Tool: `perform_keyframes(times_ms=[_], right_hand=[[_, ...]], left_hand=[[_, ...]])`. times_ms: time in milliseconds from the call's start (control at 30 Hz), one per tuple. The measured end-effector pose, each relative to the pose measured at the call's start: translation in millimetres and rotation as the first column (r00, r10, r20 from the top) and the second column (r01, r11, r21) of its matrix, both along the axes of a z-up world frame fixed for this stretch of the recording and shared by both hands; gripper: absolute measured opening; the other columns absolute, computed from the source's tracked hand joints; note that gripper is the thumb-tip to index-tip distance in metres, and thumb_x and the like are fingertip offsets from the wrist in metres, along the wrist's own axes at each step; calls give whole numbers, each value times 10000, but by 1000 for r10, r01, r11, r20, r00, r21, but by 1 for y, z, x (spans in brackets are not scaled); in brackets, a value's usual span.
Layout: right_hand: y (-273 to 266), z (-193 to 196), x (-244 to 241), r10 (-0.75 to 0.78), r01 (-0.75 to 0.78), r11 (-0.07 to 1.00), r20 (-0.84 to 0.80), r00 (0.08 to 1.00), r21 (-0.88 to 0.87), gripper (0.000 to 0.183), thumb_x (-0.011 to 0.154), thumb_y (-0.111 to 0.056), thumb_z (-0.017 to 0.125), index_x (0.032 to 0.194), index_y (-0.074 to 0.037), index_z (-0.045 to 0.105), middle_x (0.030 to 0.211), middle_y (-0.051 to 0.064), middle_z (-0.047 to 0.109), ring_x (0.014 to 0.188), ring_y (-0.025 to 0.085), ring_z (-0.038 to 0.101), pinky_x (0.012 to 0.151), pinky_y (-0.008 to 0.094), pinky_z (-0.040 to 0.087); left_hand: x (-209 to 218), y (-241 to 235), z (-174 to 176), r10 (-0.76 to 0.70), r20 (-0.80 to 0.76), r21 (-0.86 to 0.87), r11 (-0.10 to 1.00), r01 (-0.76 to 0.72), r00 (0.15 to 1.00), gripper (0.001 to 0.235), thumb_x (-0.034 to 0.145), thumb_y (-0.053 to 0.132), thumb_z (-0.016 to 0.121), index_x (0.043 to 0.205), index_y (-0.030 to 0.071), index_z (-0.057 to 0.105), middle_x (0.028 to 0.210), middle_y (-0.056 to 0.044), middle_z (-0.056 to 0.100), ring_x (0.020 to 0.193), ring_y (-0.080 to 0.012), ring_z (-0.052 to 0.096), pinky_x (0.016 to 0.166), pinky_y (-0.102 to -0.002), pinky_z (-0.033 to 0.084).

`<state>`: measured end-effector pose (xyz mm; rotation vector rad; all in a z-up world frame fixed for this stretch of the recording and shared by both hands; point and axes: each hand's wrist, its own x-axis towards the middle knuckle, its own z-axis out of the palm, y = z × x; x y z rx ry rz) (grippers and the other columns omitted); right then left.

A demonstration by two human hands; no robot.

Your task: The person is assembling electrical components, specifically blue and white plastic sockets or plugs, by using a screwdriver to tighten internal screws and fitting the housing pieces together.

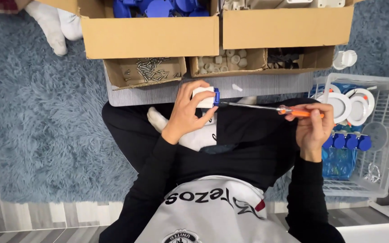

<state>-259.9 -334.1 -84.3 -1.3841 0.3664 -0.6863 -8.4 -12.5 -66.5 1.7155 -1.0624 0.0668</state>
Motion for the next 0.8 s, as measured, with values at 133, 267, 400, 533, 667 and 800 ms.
perform_keyframes(times_ms=[133, 267, 400, 533, 667, 800], right_hand=[[12, 7, 10, 40, -40, 999, -6, 999, -24, 238, 1192, -189, 440, 1224, 47, 455, 1061, 450, 672, 833, 430, 791, 721, 392, 670], [14, 7, 17, 72, -72, 997, -10, 997, -30, 232, 1200, -175, 429, 1238, 52, 463, 1067, 444, 680, 848, 412, 799, 720, 379, 672], [9, 4, 16, 94, -95, 995, -44, 995, -6, 230, 1207, -154, 435, 1262, 67, 473, 1071, 442, 689, 812, 387, 803, 661, 345, 663], [7, 5, 12, 118, -115, 993, -120, 986, 27, 298, 1222, -214, 445, 1307, 68, 495, 997, 377, 719, 679, 298, 785, 537, 288, 630], [1, -1, 9, 167, -160, 985, -160, 973, 58, 269, 1150, -113, 557, 1266, 129, 545, 932, 383, 700, 589, 307, 759, 444, 289, 594], [3, -1, 10, 207, -195, 976, -122, 971, 101, 219, 1004, 53, 676, 1201, 103, 594, 1199, 388, 662, 920, 384, 791, 714, 386, 678]], left_hand=[[-1, 0, 1, -3, -14, 5, 1000, 3, 1000, 428, 964, 211, 858, 1354, 212, 684, 1370, -108, 597, 1241, -377, 613, 1060, -518, 501], [-1, 0, -2, 0, -13, 13, 1000, 0, 1000, 437, 959, 222, 860, 1359, 217, 684, 1376, -107, 599, 1253, -376, 611, 1062, -521, 502], [0, 1, -2, -9, -6, 7, 1000, 9, 1000, 442, 956, 210, 850, 1364, 214, 681, 1369, -104, 595, 1261, -374, 607, 1068, -522, 503], [0, 0, -2, 0, 2, 13, 1000, 0, 1000, 475, 932, 193, 849, 1374, 210, 677, 1380, -104, 595, 1267, -376, 605, 1067, -522, 504], [-2, -2, -4, 22, 5, 11, 1000, -23, 1000, 559, 875, 159, 850, 1400, 199, 664, 1382, -112, 596, 1265, -383, 607, 1061, -526, 507], [-5, -5, -8, 61, 15, -20, 998, -61, 998, 600, 824, 144, 825, 1404, 189, 675, 1372, -109, 609, 1237, -394, 625, 1018, -526, 526]])
